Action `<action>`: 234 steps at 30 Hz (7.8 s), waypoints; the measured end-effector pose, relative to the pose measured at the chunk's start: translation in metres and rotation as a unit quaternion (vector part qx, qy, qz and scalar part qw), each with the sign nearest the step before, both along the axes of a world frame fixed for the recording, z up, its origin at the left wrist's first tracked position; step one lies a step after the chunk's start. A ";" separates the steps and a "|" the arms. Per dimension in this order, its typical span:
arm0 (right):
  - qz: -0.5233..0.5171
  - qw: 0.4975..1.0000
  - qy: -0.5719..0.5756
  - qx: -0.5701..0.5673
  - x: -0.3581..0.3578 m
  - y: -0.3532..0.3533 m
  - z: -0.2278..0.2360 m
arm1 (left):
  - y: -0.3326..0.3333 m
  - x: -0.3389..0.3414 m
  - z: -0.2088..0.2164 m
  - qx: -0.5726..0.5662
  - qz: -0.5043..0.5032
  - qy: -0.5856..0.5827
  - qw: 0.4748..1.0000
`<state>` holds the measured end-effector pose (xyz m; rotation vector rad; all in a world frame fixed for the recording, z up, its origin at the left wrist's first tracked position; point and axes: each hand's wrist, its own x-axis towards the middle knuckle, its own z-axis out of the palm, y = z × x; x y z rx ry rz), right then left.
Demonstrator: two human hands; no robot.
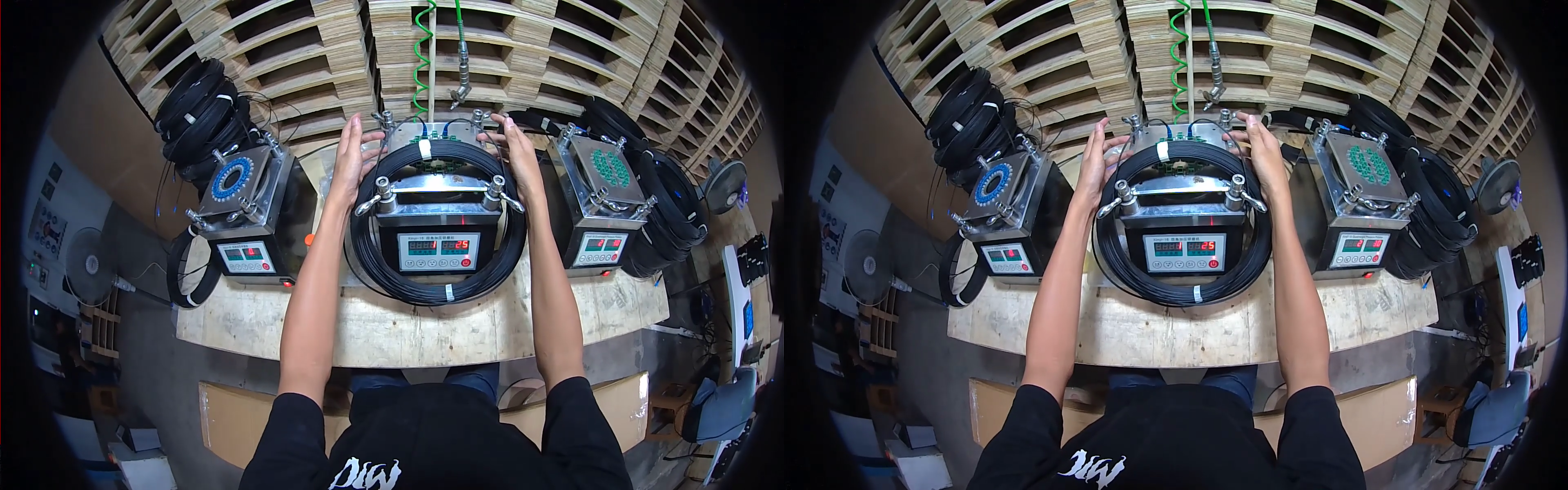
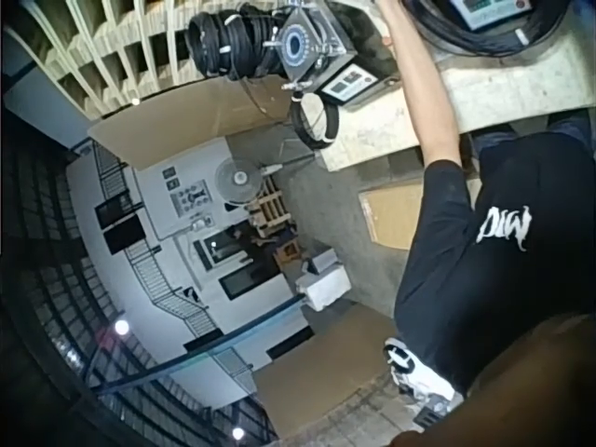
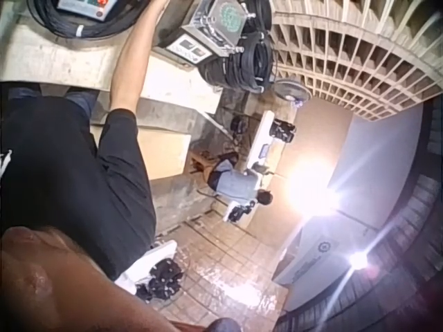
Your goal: The recorder places a large cable coil into a heating/sealing machine, secures it, and operates the device to seal components.
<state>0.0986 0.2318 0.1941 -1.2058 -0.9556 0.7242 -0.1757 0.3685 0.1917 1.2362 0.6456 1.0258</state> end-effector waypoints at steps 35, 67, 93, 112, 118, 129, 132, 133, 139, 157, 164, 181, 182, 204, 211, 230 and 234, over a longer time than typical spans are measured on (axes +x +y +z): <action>-0.013 1.000 0.001 -0.018 -0.005 -0.003 0.005 | 0.009 -0.004 -0.002 0.018 -0.074 0.001 0.997; -0.054 0.963 -0.261 -0.041 0.006 -0.117 -0.049 | -0.090 -0.096 -0.062 0.206 0.088 0.197 0.954; -0.174 0.961 0.163 -0.143 -0.187 -0.191 -0.164 | -0.266 -0.047 -0.185 -0.152 0.182 0.069 0.969; -0.216 0.965 -0.097 -0.110 -0.165 -0.191 -0.136 | -0.249 -0.045 -0.141 -0.086 0.101 0.093 0.987; -0.206 0.973 -0.054 -0.092 -0.158 -0.187 -0.130 | -0.235 -0.053 -0.135 -0.084 0.088 0.071 0.990; -0.226 0.972 -0.013 -0.067 -0.147 -0.185 -0.130 | -0.233 -0.062 -0.137 -0.098 0.099 0.091 0.986; -0.196 0.977 -0.029 -0.074 -0.140 -0.186 -0.127 | -0.232 -0.063 -0.139 -0.094 0.095 0.088 0.987; -0.196 0.978 -0.030 -0.073 -0.136 -0.186 -0.125 | -0.231 -0.063 -0.137 -0.093 0.095 0.087 0.987; -0.185 0.977 -0.079 -0.073 -0.085 -0.182 -0.091 | -0.203 -0.067 -0.090 -0.019 0.132 0.062 0.989; -0.093 0.989 -0.117 0.013 -0.040 -0.128 -0.029 | -0.101 -0.075 -0.023 0.152 -0.024 0.077 0.985; -0.095 0.995 -0.031 0.024 -0.052 -0.125 -0.022 | -0.104 -0.075 -0.030 0.273 0.079 0.155 0.946; 0.015 0.994 -0.049 -0.093 0.071 0.005 0.013 | 0.055 -0.030 0.003 -0.012 -0.049 0.123 0.991; 0.003 0.992 -0.037 -0.121 0.075 0.022 0.010 | 0.063 -0.015 -0.002 -0.026 -0.051 0.109 0.992; 0.091 0.964 0.241 -0.065 0.075 0.089 -0.021 | 0.117 0.068 -0.065 0.064 0.076 -0.015 0.995; 0.064 0.958 0.276 0.036 0.059 0.083 -0.020 | 0.113 0.058 -0.062 0.055 0.086 -0.010 0.995; 0.046 0.980 -0.165 -0.101 0.028 0.088 -0.012 | 0.098 0.073 -0.057 0.070 0.185 -0.034 0.980; 0.099 0.979 -0.032 -0.172 0.036 0.092 -0.008 | 0.094 0.073 -0.057 0.045 0.163 -0.050 0.984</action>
